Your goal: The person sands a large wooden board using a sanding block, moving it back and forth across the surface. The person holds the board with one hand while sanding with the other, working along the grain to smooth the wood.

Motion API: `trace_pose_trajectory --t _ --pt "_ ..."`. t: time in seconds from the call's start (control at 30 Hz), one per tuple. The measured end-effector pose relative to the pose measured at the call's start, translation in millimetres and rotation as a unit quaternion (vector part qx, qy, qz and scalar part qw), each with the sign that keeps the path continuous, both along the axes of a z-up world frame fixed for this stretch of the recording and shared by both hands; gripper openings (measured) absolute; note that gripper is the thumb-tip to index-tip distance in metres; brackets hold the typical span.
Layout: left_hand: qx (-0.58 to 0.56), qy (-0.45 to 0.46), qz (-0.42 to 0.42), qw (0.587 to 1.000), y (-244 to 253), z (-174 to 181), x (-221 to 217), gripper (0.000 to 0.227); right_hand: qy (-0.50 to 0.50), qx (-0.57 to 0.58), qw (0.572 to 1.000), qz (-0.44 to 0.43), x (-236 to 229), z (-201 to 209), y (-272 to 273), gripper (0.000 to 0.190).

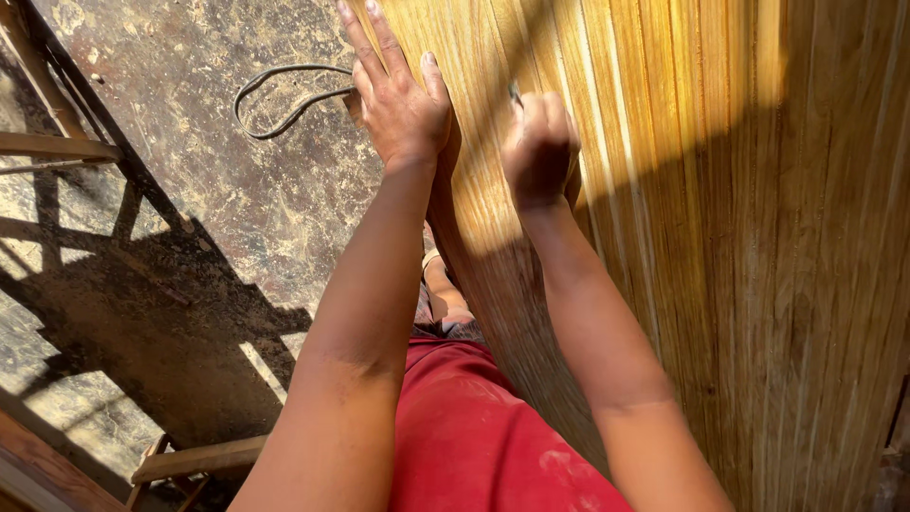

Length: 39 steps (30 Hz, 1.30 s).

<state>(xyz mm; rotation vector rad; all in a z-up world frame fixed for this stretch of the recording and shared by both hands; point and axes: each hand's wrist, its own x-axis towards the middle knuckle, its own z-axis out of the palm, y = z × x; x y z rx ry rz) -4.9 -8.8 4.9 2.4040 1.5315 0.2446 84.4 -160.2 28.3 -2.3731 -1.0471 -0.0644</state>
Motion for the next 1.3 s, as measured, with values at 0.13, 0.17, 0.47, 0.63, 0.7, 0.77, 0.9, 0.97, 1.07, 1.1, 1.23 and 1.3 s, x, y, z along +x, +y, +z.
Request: trace_pose_trajectory --t 0.13,0.17,0.47,0.63,0.7,0.77,0.9,0.97,1.07,1.1,1.23,1.3 --pt "-0.024 0.008 0.005 1.000 8 -2 10 0.082 -0.035 -0.012 0.999 0.001 -5 8 -24 0.011" --pt "-0.025 0.011 0.003 1.000 5 -4 5 0.081 -0.038 -0.015 0.999 0.004 -8 2 -23 0.011" --pt "-0.052 0.026 -0.015 0.998 8 8 6 0.082 -0.003 -0.021 1.000 0.008 22 -11 30 0.007" --pt "-0.060 0.020 -0.005 0.998 11 6 2 0.085 0.018 -0.028 0.999 -0.003 19 5 32 0.003" --pt "-0.074 0.015 0.008 0.997 7 13 11 0.087 0.011 -0.023 1.000 0.001 35 5 73 0.007" --pt "-0.081 0.010 0.029 0.996 -2 33 13 0.086 -0.037 -0.002 0.999 0.018 49 5 101 0.011" --pt "-0.104 0.003 0.018 0.994 30 48 24 0.086 -0.055 -0.040 0.998 0.003 61 -16 122 0.016" --pt "-0.114 0.014 0.008 0.993 18 40 18 0.085 -0.061 -0.026 0.998 0.019 47 -35 74 0.026" --pt "-0.104 0.025 0.003 0.994 4 35 12 0.084 -0.031 -0.039 0.999 0.012 38 -40 52 0.027" --pt "-0.094 0.032 -0.004 0.995 6 32 9 0.084 -0.025 -0.061 0.998 0.006 47 -41 71 0.031" --pt "-0.046 0.016 0.001 0.999 3 -5 10 0.089 -0.082 -0.054 0.995 0.017 72 -61 143 0.010" --pt "-0.052 0.005 -0.007 0.999 0 1 5 0.087 -0.046 -0.030 0.998 0.021 65 -36 132 0.010"
